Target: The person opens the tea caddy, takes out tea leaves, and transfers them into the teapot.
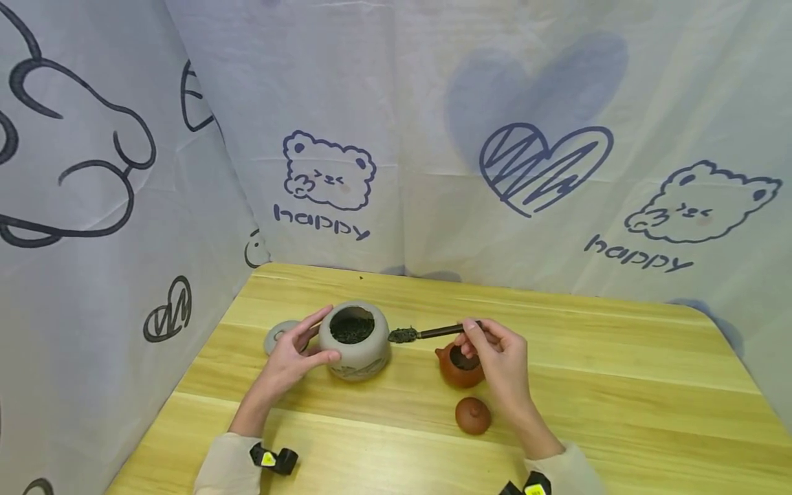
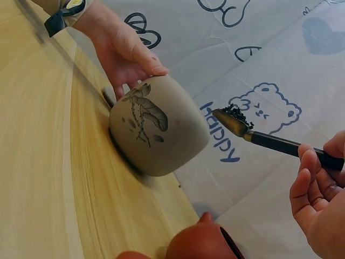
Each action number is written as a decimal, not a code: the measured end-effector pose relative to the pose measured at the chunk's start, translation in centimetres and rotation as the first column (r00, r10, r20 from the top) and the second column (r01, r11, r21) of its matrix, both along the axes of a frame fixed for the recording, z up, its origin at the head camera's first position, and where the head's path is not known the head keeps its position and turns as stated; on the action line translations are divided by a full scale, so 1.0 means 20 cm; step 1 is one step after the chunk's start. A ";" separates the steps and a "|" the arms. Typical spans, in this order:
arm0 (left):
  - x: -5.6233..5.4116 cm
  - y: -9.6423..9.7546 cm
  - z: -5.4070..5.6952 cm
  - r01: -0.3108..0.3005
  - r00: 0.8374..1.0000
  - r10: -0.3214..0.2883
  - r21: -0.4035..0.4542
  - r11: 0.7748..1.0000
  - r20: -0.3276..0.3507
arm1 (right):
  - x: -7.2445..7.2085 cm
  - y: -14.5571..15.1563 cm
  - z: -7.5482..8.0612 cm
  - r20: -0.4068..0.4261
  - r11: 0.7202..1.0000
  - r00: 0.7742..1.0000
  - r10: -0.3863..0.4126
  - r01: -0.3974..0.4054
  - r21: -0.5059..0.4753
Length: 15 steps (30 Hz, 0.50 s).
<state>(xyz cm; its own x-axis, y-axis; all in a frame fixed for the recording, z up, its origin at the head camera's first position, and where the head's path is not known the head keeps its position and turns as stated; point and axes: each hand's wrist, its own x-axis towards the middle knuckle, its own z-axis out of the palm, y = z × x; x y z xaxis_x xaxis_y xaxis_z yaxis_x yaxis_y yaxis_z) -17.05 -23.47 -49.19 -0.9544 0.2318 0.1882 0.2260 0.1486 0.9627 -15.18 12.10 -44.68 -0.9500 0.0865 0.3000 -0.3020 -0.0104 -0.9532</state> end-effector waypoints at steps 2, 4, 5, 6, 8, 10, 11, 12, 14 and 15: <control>0.00 0.00 0.00 -0.002 1.000 0.002 0.002 1.000 0.007 | 0.01 0.02 0.00 0.012 1.000 1.000 -0.015 0.015 0.026; 0.00 0.00 0.01 -0.002 1.000 0.002 0.003 1.000 0.016 | 0.01 0.05 0.00 0.030 0.999 0.999 -0.026 0.025 0.038; 0.00 0.00 0.01 -0.003 1.000 0.003 0.004 1.000 0.021 | 0.02 0.06 0.00 0.037 0.999 0.999 -0.031 0.030 0.041; 0.00 0.00 0.01 -0.002 1.000 0.002 0.004 1.000 0.023 | 0.02 0.07 0.01 0.039 0.998 0.999 -0.037 0.035 0.043; 0.00 0.00 0.01 0.000 1.000 0.000 0.005 1.000 0.028 | 0.02 0.10 0.01 0.040 0.999 0.998 -0.044 0.043 0.033; 0.00 0.00 0.02 0.000 1.000 0.000 0.005 1.000 0.029 | 0.02 0.12 0.01 0.033 0.999 0.998 -0.047 0.047 0.010; 0.00 0.00 0.02 -0.001 1.000 0.001 0.006 1.000 0.030 | 0.02 0.13 0.01 0.029 0.999 0.998 -0.047 0.048 -0.004; 0.00 0.00 0.02 -0.001 1.000 0.001 0.005 1.000 0.030 | 0.02 0.14 0.01 0.024 0.999 0.998 -0.051 0.051 -0.014; 0.00 0.00 0.02 -0.002 1.000 0.002 0.004 1.000 0.029 | 0.02 0.16 0.01 0.019 0.998 0.998 -0.059 0.059 -0.027; 0.00 0.00 0.03 -0.003 1.000 0.003 0.004 1.000 0.030 | 0.02 0.18 0.01 0.017 0.997 0.998 -0.062 0.063 -0.036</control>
<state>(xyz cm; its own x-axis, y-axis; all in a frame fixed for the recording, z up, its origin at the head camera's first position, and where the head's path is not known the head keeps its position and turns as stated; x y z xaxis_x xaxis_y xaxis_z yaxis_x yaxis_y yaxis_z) -17.08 -23.46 -48.68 -0.9603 0.2281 0.1605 0.1966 0.1456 0.9696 -14.81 15.60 -44.49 -0.9471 0.1561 0.2803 -0.2877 -0.0267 -0.9573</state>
